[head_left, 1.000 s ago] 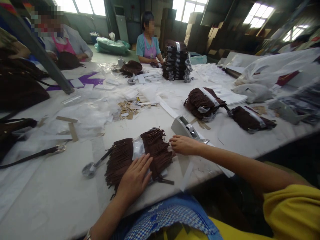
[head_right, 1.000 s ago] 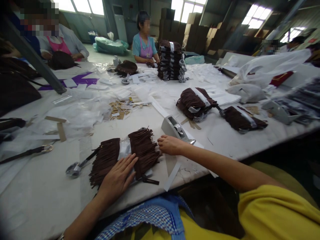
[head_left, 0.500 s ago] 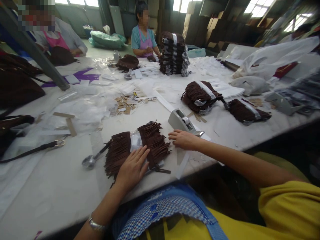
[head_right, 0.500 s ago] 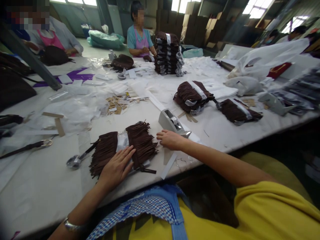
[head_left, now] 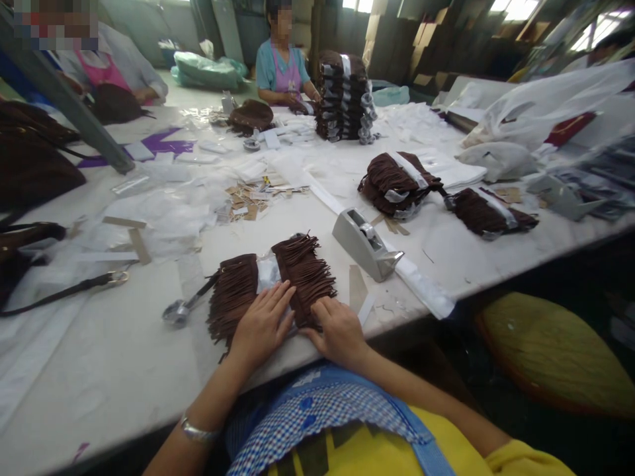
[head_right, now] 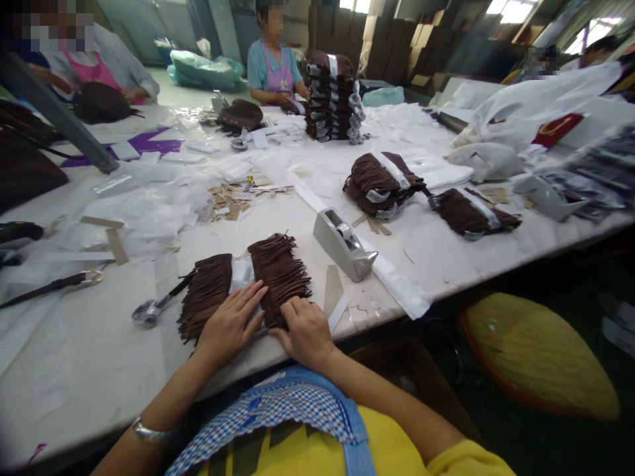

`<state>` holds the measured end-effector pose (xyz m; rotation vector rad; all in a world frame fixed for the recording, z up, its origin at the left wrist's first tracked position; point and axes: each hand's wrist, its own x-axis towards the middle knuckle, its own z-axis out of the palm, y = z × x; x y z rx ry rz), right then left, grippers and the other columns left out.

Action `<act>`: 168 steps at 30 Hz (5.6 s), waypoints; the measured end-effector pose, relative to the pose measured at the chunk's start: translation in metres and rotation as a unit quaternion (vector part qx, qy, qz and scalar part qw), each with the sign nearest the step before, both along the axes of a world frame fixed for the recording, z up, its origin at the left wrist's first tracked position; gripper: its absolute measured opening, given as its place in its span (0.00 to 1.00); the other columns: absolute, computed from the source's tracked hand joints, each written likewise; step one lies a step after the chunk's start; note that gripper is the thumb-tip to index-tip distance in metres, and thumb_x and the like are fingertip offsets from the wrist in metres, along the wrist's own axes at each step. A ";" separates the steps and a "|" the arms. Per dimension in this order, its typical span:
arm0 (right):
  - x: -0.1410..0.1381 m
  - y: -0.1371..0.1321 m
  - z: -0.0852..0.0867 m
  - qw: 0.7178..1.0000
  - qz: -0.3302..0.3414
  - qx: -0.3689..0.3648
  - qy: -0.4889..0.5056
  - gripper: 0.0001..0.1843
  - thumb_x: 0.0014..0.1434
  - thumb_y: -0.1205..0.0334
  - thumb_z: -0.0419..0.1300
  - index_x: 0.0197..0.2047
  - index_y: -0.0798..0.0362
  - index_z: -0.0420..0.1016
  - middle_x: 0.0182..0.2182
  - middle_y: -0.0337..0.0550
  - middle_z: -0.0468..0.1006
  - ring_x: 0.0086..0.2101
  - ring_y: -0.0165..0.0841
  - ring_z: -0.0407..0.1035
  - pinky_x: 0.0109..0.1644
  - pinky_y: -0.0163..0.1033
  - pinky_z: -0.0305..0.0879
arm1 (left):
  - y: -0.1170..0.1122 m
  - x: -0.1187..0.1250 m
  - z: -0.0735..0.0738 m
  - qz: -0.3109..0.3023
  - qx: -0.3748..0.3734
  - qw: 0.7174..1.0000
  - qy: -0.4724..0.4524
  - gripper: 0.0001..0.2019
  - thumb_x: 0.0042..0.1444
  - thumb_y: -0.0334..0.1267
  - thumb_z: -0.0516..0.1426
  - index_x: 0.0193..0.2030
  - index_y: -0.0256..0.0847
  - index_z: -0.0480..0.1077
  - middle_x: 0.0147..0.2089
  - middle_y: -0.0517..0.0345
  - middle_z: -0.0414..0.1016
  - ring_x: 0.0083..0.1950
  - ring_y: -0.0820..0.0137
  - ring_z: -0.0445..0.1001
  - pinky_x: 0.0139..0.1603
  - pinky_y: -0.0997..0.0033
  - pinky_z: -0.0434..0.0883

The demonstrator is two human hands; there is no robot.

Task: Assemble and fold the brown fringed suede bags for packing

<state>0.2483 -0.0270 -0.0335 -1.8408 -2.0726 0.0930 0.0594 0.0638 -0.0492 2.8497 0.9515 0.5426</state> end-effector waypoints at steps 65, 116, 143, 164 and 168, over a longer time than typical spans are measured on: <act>0.001 0.055 -0.024 0.971 0.229 0.053 -0.032 0.26 0.69 0.57 0.50 0.68 0.51 0.59 0.69 0.43 0.54 0.68 0.43 0.44 0.69 0.54 0.43 | 0.017 -0.100 0.054 -0.106 -0.086 0.988 0.071 0.20 0.60 0.37 0.56 0.59 0.41 0.65 0.60 0.48 0.69 0.58 0.60 0.69 0.59 0.60 0.68; -0.070 0.065 0.032 0.933 0.331 0.074 0.122 0.16 0.68 0.61 0.54 0.58 0.50 0.71 0.52 0.46 0.77 0.51 0.39 0.68 0.57 0.46 0.66 | -0.013 -0.157 0.024 0.127 -0.163 0.975 -0.080 0.08 0.62 0.33 0.55 0.47 0.43 0.71 0.39 0.58 0.77 0.37 0.73 0.75 0.39 0.74 0.71; -0.118 0.110 0.003 0.871 0.271 -0.119 0.392 0.08 0.62 0.56 0.63 0.39 0.47 0.83 0.36 0.41 0.83 0.36 0.38 0.78 0.43 0.41 0.74 | -0.011 -0.123 0.019 0.225 -0.348 0.818 -0.399 0.11 0.58 0.46 0.61 0.39 0.39 0.72 0.32 0.59 0.76 0.32 0.70 0.76 0.33 0.73 0.75; -0.113 0.108 0.008 0.840 0.159 -0.050 0.516 0.22 0.67 0.50 0.53 0.60 0.51 0.70 0.35 0.44 0.81 0.28 0.36 0.75 0.35 0.39 0.74 | -0.028 -0.104 -0.007 0.078 0.064 0.993 -0.066 0.10 0.65 0.31 0.52 0.48 0.44 0.71 0.50 0.51 0.75 0.50 0.65 0.75 0.47 0.66 0.78; -0.114 0.112 0.003 0.839 0.166 -0.029 0.517 0.23 0.67 0.45 0.53 0.55 0.52 0.74 0.27 0.42 0.80 0.28 0.39 0.75 0.35 0.41 0.74 | -0.013 -0.125 -0.019 0.040 0.090 0.995 -0.008 0.06 0.64 0.33 0.52 0.41 0.44 0.70 0.42 0.55 0.76 0.41 0.65 0.76 0.36 0.67 0.79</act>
